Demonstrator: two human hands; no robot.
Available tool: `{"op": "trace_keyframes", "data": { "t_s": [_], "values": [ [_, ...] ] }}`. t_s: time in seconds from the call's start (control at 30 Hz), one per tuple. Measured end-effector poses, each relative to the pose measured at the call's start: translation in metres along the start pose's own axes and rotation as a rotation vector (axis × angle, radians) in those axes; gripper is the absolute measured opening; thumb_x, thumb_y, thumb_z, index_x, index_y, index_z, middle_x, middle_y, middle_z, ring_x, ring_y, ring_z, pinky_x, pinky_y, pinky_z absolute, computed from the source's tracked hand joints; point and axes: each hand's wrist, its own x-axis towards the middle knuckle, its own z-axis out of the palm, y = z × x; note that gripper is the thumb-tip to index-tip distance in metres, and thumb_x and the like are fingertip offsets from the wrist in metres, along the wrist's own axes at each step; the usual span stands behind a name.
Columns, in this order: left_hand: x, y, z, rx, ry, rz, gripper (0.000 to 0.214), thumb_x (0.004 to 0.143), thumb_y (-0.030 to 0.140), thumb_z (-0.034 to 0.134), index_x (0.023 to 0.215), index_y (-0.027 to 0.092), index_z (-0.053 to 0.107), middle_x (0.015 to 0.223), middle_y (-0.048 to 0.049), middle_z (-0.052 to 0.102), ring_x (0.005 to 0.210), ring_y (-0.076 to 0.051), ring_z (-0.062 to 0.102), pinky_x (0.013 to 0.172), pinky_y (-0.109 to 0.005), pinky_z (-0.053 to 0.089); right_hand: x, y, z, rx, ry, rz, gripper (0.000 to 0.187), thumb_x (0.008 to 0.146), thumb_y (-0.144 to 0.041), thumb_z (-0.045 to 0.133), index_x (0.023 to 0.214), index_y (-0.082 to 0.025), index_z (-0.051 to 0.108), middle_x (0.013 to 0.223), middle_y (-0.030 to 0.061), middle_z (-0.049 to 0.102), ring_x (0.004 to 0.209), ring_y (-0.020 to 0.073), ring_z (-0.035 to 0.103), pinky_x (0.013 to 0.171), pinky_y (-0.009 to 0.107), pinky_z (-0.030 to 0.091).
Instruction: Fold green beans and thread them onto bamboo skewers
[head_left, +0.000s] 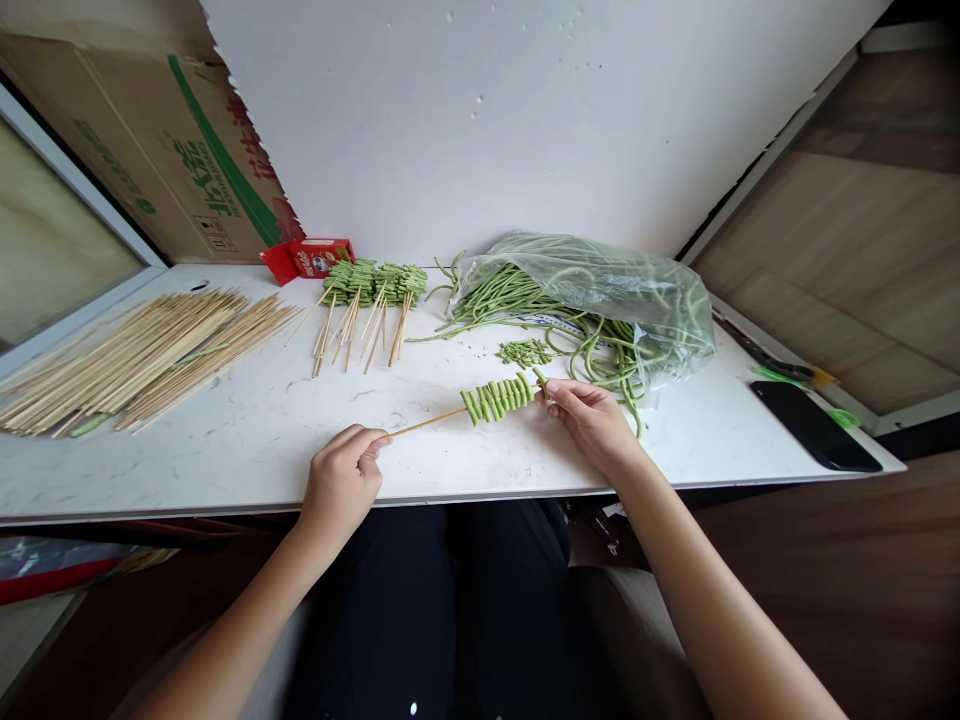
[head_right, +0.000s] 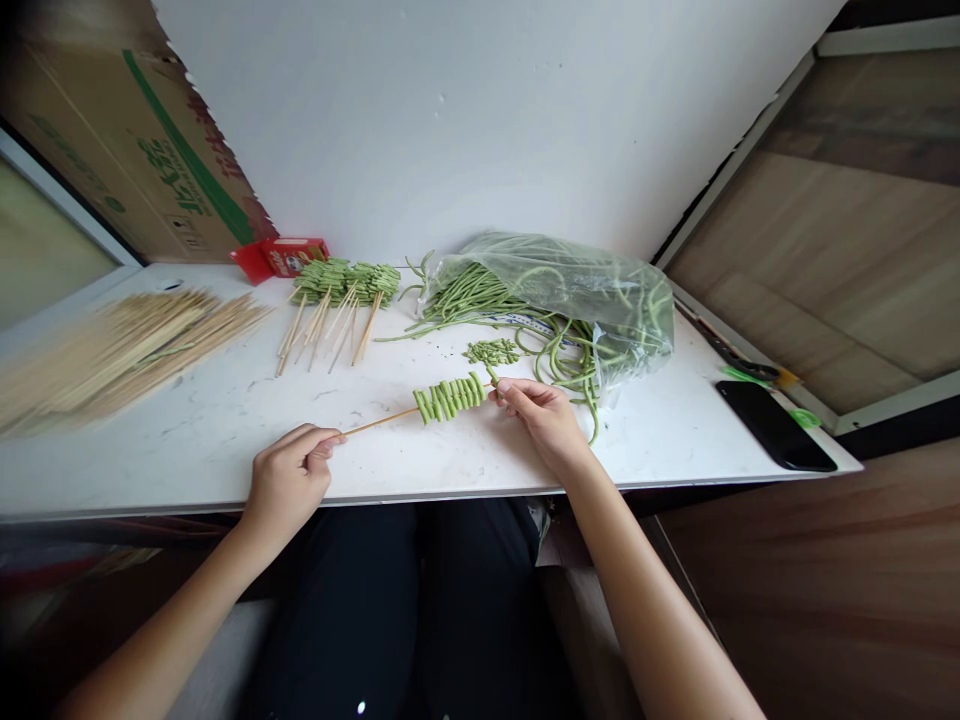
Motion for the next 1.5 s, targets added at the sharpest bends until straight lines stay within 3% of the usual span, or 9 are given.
{"op": "trace_keyframes", "data": {
  "t_s": [0.17, 0.93, 1.17, 1.5],
  "values": [
    [0.0002, 0.0005, -0.0007, 0.003, 0.0, 0.012, 0.033, 0.092, 0.003, 0.046, 0.086, 0.018, 0.074, 0.082, -0.0021, 0.074, 0.075, -0.016, 0.07, 0.07, -0.026, 0.053, -0.0007, 0.0051, -0.0001, -0.046, 0.07, -0.01, 0.03, 0.082, -0.053, 0.087, 0.091, -0.025, 0.086, 0.091, 0.0052, 0.079, 0.077, 0.0168, 0.06, 0.078, 0.033, 0.049],
    [-0.0017, -0.0015, -0.0003, 0.024, -0.02, 0.025, 0.036, 0.088, 0.0, 0.043, 0.085, 0.019, 0.072, 0.084, -0.0032, 0.076, 0.082, -0.018, 0.073, 0.071, -0.026, 0.054, -0.0036, 0.0048, 0.0055, -0.135, 0.125, -0.077, 0.029, 0.078, -0.054, 0.088, 0.081, -0.026, 0.084, 0.09, 0.0052, 0.079, 0.099, 0.0269, 0.071, 0.093, 0.041, 0.054],
    [-0.0021, -0.003, 0.0008, 0.02, -0.011, 0.03, 0.041, 0.08, -0.004, 0.04, 0.084, 0.019, 0.074, 0.084, -0.0029, 0.076, 0.079, -0.017, 0.072, 0.071, -0.025, 0.054, -0.0047, 0.0055, 0.0063, -0.12, 0.122, -0.095, 0.025, 0.078, -0.051, 0.09, 0.081, -0.027, 0.084, 0.09, 0.0046, 0.08, 0.096, 0.026, 0.072, 0.093, 0.041, 0.055],
    [-0.0005, 0.0006, -0.0016, 0.019, -0.018, 0.032, 0.039, 0.082, -0.002, 0.041, 0.082, 0.019, 0.074, 0.083, -0.0031, 0.076, 0.08, -0.017, 0.073, 0.069, -0.025, 0.054, -0.0037, 0.0093, 0.0019, -0.108, 0.085, -0.116, 0.022, 0.078, -0.049, 0.089, 0.082, -0.028, 0.085, 0.092, 0.0047, 0.08, 0.092, 0.0242, 0.071, 0.09, 0.04, 0.055]
  ]
}}
